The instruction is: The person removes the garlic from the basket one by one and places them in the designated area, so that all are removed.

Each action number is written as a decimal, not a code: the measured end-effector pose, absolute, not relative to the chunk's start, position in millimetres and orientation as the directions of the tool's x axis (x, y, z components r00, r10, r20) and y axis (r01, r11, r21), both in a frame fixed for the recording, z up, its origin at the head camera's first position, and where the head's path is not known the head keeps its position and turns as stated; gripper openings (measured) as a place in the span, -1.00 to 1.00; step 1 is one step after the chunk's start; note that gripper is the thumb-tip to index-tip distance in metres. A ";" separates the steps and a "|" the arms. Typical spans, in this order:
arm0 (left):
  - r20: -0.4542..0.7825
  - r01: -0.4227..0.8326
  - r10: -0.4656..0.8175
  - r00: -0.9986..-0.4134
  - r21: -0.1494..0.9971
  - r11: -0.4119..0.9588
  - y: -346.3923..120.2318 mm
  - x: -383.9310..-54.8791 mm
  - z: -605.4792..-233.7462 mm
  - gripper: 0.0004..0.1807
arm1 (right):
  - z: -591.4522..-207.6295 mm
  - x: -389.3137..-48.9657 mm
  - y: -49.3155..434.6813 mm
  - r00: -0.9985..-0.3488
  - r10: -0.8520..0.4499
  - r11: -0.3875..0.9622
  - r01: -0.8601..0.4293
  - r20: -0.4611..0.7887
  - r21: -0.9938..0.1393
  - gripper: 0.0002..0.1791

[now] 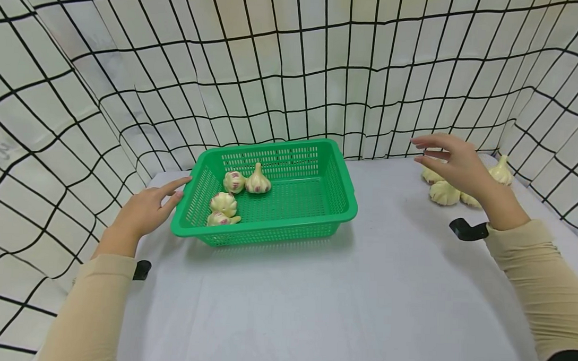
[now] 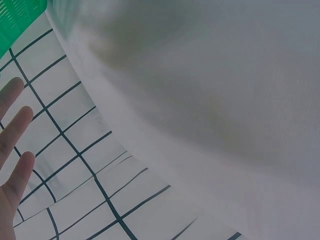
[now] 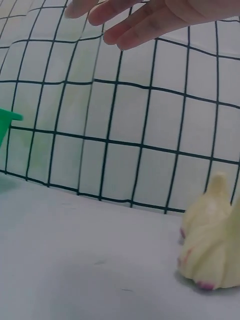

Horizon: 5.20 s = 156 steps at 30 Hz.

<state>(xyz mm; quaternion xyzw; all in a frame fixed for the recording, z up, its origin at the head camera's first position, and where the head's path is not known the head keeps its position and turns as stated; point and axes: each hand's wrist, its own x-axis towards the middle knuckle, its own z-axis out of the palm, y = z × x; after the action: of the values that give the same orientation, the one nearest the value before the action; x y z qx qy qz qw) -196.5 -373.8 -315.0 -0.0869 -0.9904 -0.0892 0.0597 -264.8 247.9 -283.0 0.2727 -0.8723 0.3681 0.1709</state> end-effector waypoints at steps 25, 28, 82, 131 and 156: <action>0.114 0.175 0.157 -0.981 0.162 0.971 -372.9 -198.5 -315.8 -0.35 | -302.8 -269.8 117.0 -0.674 -0.551 0.236 -0.692 0.493 -0.682 -0.63; 0.114 0.176 0.158 -0.981 0.162 0.971 -373.4 -198.8 -316.3 -0.35 | -303.2 -267.2 98.6 -0.647 -0.579 0.223 -0.712 0.497 -0.666 -0.62; 0.107 0.179 0.161 -0.981 0.185 0.966 -371.5 -196.6 -316.6 -0.34 | -294.3 -250.8 -108.1 -0.514 -0.846 0.513 -0.712 -0.142 -0.479 -0.50; 0.122 0.181 0.159 -0.980 0.196 0.964 -372.4 -197.5 -316.9 -0.35 | -305.7 -252.1 -129.6 -0.463 -0.861 0.508 -0.769 -0.209 -0.389 -0.57; 0.129 0.193 0.171 -0.977 0.189 0.963 -374.8 -199.9 -317.0 -0.36 | -296.9 -255.1 -102.9 -0.531 -0.847 0.478 -0.724 -0.041 -0.497 -0.39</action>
<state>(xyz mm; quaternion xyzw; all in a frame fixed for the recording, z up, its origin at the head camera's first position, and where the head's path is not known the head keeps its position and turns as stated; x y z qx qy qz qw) -199.9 -374.8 -317.0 -0.0921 -0.9890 -0.1009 0.0559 -255.1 -102.9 -296.9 0.4632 -0.8479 0.2155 -0.1420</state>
